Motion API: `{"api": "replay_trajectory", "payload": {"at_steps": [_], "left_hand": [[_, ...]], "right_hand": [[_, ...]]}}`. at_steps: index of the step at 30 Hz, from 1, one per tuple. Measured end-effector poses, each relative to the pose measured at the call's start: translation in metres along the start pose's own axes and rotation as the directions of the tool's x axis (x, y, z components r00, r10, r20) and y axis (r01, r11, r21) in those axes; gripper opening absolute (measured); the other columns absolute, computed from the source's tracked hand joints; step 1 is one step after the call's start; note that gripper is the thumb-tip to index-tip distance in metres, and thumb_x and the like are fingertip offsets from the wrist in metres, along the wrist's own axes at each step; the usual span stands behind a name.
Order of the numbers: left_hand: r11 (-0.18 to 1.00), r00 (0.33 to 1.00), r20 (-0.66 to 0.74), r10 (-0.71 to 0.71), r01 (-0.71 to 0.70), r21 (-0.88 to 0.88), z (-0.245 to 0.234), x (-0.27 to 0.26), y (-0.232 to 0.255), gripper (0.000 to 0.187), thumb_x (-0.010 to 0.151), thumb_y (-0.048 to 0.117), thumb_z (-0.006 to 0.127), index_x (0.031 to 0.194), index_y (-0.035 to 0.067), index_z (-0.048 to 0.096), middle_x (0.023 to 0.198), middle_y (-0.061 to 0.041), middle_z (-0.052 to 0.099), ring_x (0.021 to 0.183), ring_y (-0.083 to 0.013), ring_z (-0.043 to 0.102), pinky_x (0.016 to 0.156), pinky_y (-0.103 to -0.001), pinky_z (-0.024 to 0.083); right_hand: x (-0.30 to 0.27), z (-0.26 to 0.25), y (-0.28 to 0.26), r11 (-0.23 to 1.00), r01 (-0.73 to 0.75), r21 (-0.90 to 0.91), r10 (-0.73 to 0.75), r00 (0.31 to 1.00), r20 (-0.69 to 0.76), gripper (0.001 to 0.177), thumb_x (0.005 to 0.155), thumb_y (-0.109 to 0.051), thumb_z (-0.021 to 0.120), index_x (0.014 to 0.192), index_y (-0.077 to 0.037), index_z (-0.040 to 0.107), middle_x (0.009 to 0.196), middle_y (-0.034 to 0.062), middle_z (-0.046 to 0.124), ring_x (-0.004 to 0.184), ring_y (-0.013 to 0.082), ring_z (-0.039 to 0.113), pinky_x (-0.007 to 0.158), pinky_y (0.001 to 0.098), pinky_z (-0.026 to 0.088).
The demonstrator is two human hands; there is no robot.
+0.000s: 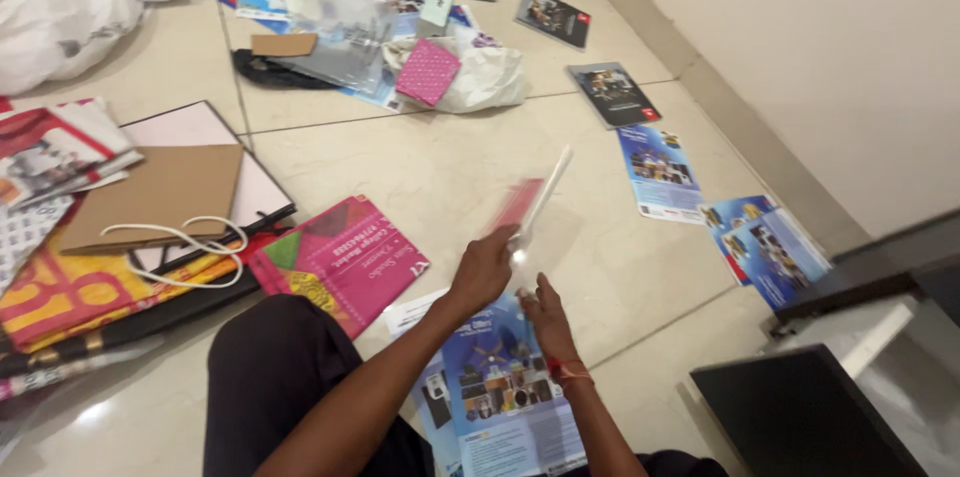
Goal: The person sits on the floor and sorts through various items including brochures, plastic bags, and a small box, placing some items into a drawer.
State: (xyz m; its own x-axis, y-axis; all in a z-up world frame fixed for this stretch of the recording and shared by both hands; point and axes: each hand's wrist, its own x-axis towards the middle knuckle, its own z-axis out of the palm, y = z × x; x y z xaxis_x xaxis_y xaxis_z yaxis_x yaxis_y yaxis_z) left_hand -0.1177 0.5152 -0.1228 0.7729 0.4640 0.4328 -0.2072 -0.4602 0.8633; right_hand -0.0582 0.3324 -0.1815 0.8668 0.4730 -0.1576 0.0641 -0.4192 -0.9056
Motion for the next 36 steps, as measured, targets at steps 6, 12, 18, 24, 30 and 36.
{"api": "replay_trajectory", "payload": {"at_steps": [6,12,18,24,30,36], "left_hand": [[0.485,0.753,0.477,-0.453,0.657,-0.577,0.029,-0.019,-0.020,0.029,0.099,0.011,0.057,0.123,0.001,0.069,0.093,-0.005,0.067,0.080,-0.0188,0.058,0.068,-0.037,0.049],[0.592,0.588,0.390,-0.709,0.796,-0.123,0.039,-0.066,-0.077,0.024,0.090,0.021,0.070,0.102,0.000,0.073,0.084,-0.009,0.071,0.069,-0.0183,0.064,0.060,-0.035,0.052],[0.632,0.593,0.349,-0.726,0.775,-0.004,0.034,-0.077,-0.095,0.023,0.083,0.020,0.079,0.091,-0.002,0.077,0.077,-0.012,0.073,0.062,-0.0178,0.066,0.055,-0.033,0.052],[0.567,0.559,0.334,-0.759,0.819,-0.083,0.019,-0.074,-0.080,0.018,0.079,0.011,0.079,0.092,-0.002,0.076,0.074,-0.012,0.073,0.056,-0.0179,0.063,0.048,-0.033,0.048],[0.512,0.495,0.298,-0.816,0.859,-0.024,-0.002,-0.071,-0.050,0.023,0.087,0.018,0.075,0.091,-0.005,0.074,0.075,-0.012,0.070,0.056,-0.0178,0.063,0.051,-0.033,0.053],[0.477,0.469,0.414,-0.780,0.874,-0.091,-0.005,-0.074,-0.062,0.018,0.088,0.014,0.072,0.092,-0.004,0.071,0.075,-0.008,0.067,0.064,-0.0195,0.067,0.059,-0.035,0.061]], "right_hand": [[-0.029,-0.049,0.004,0.585,-0.164,0.794,0.223,0.974,0.037,0.062,0.093,-0.040,0.059,0.144,-0.006,0.050,0.133,0.0167,0.061,0.118,0.0268,0.062,0.098,0.0407,0.050],[-0.044,-0.048,0.080,0.863,-0.299,0.407,0.424,0.866,-0.263,0.047,0.086,-0.014,0.079,0.129,0.001,0.064,0.103,0.0094,0.074,0.089,0.0171,0.068,0.077,0.0299,0.054],[-0.058,-0.041,0.101,0.804,-0.217,0.554,0.387,0.898,-0.210,0.041,0.087,-0.009,0.075,0.125,0.002,0.067,0.095,0.0078,0.073,0.066,0.0113,0.060,0.055,0.0266,0.046],[-0.063,-0.029,0.098,0.808,-0.199,0.555,0.398,0.878,-0.265,0.039,0.085,-0.006,0.075,0.124,0.001,0.069,0.094,0.0059,0.077,0.068,0.0094,0.064,0.060,0.0242,0.052],[-0.069,-0.013,0.093,0.928,-0.119,0.352,0.279,0.850,-0.446,0.029,0.091,-0.018,0.075,0.112,0.002,0.077,0.089,0.0059,0.075,0.074,0.0076,0.063,0.067,0.0228,0.052],[-0.075,-0.016,0.068,0.898,-0.181,0.402,0.371,0.803,-0.466,0.032,0.092,-0.023,0.074,0.114,0.000,0.075,0.092,0.0032,0.075,0.076,0.0077,0.063,0.069,0.0234,0.052]]}}
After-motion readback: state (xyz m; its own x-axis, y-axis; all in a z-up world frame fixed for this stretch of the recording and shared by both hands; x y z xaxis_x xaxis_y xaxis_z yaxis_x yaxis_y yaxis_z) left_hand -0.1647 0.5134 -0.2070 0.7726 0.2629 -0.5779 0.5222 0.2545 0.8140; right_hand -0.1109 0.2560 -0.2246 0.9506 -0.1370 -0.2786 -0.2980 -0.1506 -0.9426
